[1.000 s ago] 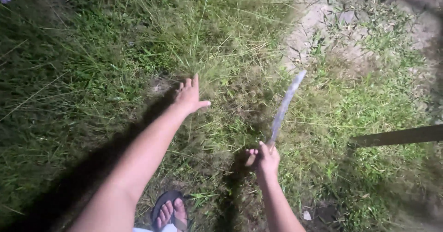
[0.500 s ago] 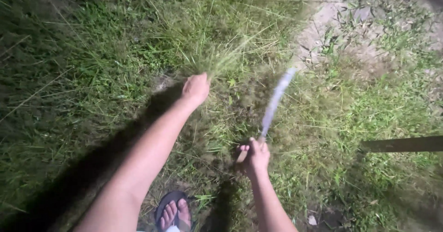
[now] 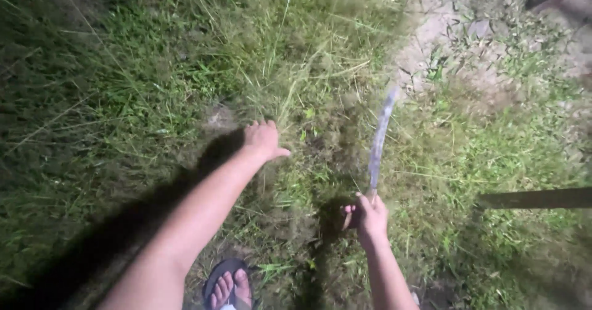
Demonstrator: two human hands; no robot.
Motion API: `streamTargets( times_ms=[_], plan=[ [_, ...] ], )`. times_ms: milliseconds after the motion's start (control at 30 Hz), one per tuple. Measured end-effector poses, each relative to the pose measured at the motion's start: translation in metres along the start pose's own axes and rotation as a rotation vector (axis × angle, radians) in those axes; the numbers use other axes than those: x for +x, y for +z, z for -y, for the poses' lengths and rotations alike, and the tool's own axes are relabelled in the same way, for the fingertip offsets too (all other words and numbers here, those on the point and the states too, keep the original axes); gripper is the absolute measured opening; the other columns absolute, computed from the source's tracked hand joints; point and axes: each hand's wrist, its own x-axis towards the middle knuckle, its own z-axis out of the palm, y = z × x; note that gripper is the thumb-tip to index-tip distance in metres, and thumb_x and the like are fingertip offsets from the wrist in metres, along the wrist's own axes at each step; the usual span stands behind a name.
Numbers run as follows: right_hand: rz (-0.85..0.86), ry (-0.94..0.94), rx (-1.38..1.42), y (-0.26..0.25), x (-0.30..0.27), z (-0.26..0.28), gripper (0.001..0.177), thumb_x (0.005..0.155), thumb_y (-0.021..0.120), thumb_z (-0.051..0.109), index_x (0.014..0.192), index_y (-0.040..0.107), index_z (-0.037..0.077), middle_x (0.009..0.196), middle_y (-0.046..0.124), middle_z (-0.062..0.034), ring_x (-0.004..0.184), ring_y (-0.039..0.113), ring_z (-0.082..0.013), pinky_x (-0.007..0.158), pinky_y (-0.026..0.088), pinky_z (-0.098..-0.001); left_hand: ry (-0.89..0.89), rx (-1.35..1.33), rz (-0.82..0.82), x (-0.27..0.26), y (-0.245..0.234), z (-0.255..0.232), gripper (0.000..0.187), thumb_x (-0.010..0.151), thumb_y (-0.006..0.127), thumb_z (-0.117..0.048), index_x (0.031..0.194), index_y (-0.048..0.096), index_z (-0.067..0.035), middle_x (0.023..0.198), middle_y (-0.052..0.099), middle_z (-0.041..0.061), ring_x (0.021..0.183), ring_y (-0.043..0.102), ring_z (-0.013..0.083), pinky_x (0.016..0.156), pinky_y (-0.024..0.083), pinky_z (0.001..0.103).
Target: Cutting tall grass manually using a machete in an outdoor area at night.
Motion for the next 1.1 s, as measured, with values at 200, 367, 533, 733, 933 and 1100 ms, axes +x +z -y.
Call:
streamTargets(
  times_ms=[200, 367, 533, 733, 933, 1100],
  plan=[
    [-0.058, 0.086, -0.01, 0.029, -0.034, -0.01, 0.011, 0.093, 0.065, 0.016, 0.096, 0.055, 0.014, 0.061, 0.067, -0.0151, 0.043, 0.065, -0.0228, 0.039, 0.057, -0.0365, -0.049, 0.103, 0.082, 0.08, 0.082, 0.002, 0.042, 0.086, 0.065, -0.033, 0.115, 0.071, -0.004, 0.113, 0.072, 0.014, 0.112, 0.064, 0.0363, 0.093, 0.05, 0.052],
    [0.343, 0.342, -0.066, 0.044, -0.032, -0.061, 0.004, 0.097, 0.056, -0.005, 0.1, 0.055, -0.004, 0.069, 0.061, -0.0128, 0.05, 0.06, -0.0232, 0.051, 0.056, -0.0354, 0.043, 0.081, 0.21, 0.006, -0.007, -0.014, 0.023, 0.092, 0.053, -0.003, 0.102, 0.073, 0.001, 0.099, 0.073, 0.012, 0.091, 0.07, 0.0271, 0.084, 0.058, 0.035],
    [0.108, 0.117, -0.185, 0.039, -0.008, -0.111, 0.008, 0.084, 0.069, 0.017, 0.078, 0.071, 0.012, 0.066, 0.065, -0.0088, 0.064, 0.066, -0.0212, 0.071, 0.059, -0.0339, 0.115, 0.097, 0.113, 0.039, 0.064, 0.004, 0.033, 0.09, 0.056, -0.022, 0.106, 0.075, 0.001, 0.113, 0.073, 0.019, 0.116, 0.066, 0.0349, 0.098, 0.054, 0.051],
    [0.184, 0.047, -0.176, 0.061, -0.044, -0.043, 0.013, 0.082, 0.076, 0.007, 0.077, 0.064, 0.005, 0.061, 0.061, -0.0143, 0.057, 0.064, -0.0274, 0.058, 0.054, -0.0381, 0.089, -0.119, 0.098, -0.042, -0.03, -0.003, 0.043, 0.096, 0.047, -0.029, 0.117, 0.069, 0.002, 0.125, 0.068, 0.02, 0.124, 0.061, 0.0352, 0.106, 0.048, 0.051],
    [0.301, 0.081, -0.208, 0.056, -0.029, -0.082, 0.017, 0.09, 0.061, 0.007, 0.075, 0.065, 0.002, 0.062, 0.069, -0.0192, 0.057, 0.071, -0.0306, 0.06, 0.057, -0.0417, 0.095, -0.17, 0.045, -0.015, -0.005, 0.004, 0.047, 0.097, 0.046, -0.033, 0.115, 0.069, 0.004, 0.123, 0.068, 0.021, 0.118, 0.062, 0.0355, 0.103, 0.049, 0.043],
    [0.215, 0.076, -0.013, 0.05, -0.02, -0.089, 0.017, 0.092, 0.065, 0.008, 0.081, 0.052, 0.004, 0.058, 0.068, -0.0207, 0.054, 0.069, -0.03, 0.061, 0.052, -0.0365, 0.216, -0.177, -0.001, -0.048, -0.033, 0.008, 0.048, 0.097, 0.045, -0.032, 0.103, 0.072, 0.007, 0.11, 0.07, 0.027, 0.113, 0.065, 0.0387, 0.102, 0.048, 0.051]
  ],
)
